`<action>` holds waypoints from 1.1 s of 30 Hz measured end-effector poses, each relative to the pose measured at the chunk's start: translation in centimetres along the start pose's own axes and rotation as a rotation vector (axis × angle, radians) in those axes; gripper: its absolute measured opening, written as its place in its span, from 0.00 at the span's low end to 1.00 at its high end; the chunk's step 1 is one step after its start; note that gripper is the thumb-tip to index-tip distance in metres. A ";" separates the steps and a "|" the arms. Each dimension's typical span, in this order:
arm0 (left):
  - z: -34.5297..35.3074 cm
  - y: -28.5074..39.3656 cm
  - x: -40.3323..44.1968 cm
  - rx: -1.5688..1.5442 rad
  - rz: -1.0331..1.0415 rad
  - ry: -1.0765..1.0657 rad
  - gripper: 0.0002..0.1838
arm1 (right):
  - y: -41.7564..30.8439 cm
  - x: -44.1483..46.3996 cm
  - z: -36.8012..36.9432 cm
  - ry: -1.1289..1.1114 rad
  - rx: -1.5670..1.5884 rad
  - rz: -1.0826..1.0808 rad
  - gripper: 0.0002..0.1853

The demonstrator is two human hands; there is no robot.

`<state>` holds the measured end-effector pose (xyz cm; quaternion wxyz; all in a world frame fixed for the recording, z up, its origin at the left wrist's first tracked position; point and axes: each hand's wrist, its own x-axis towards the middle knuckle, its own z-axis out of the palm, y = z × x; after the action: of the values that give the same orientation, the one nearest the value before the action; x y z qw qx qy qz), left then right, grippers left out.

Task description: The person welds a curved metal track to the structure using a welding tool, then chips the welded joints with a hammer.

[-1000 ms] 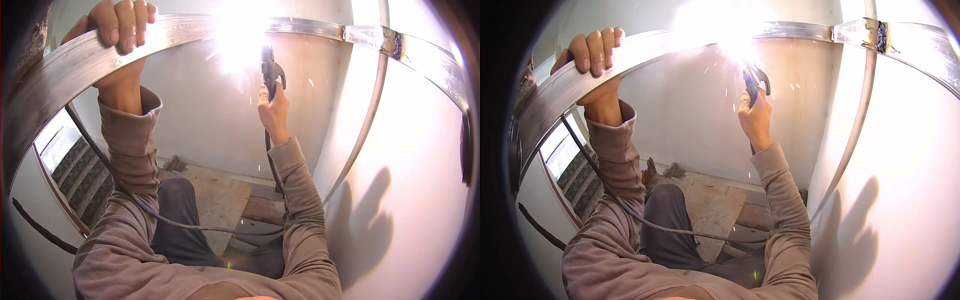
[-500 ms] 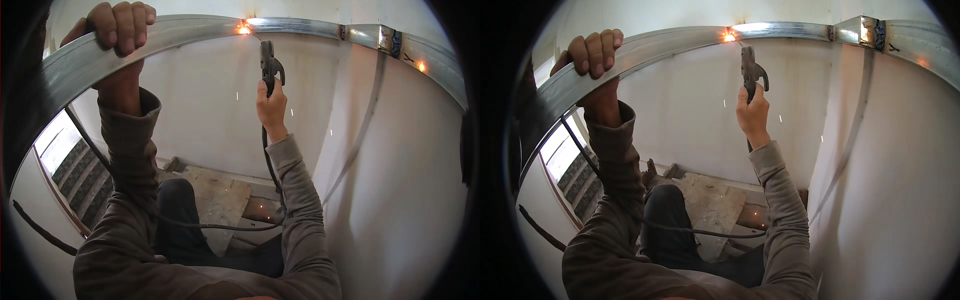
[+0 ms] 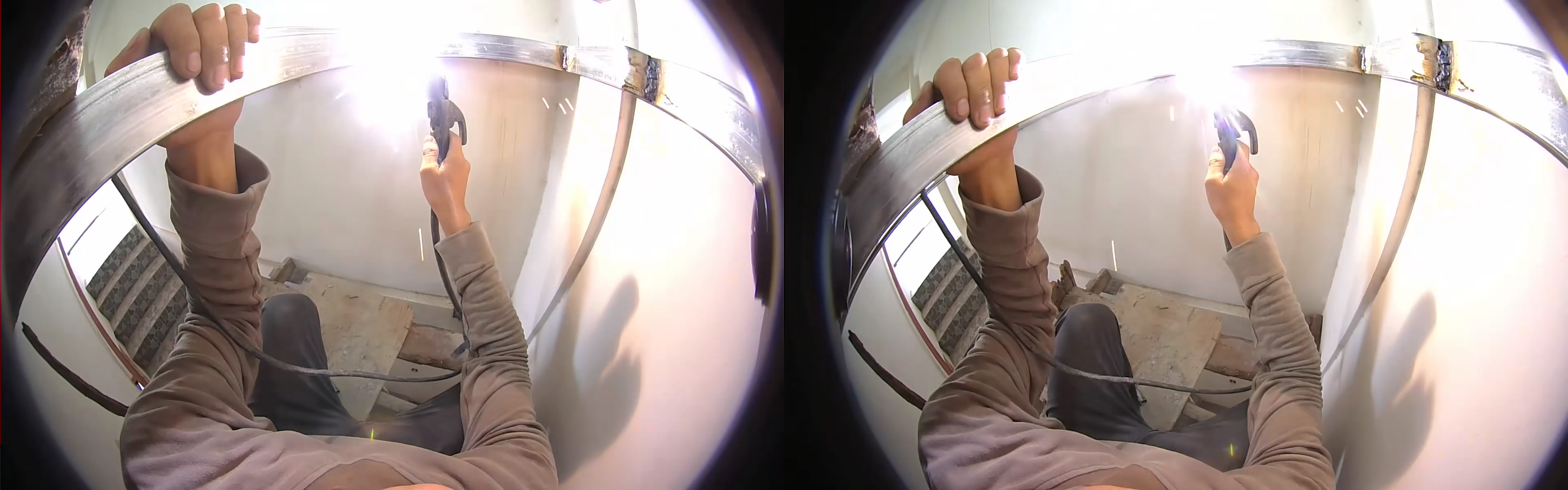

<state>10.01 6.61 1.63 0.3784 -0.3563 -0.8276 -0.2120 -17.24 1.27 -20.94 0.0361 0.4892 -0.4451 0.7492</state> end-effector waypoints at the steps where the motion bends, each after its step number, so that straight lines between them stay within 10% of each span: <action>1: 0.0 0.0 0.0 -0.003 -0.001 -0.004 0.23 | -0.1 0.0 0.0 0.007 0.006 0.008 0.15; 33: -0.5 -0.3 0.0 -0.022 0.008 -0.070 0.26 | 0.5 0.4 0.0 0.007 0.071 -0.045 0.15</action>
<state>10.00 6.11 1.88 0.3461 -0.3709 -0.8366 -0.2070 -17.67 0.82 -20.91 0.0372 0.4974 -0.4070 0.7652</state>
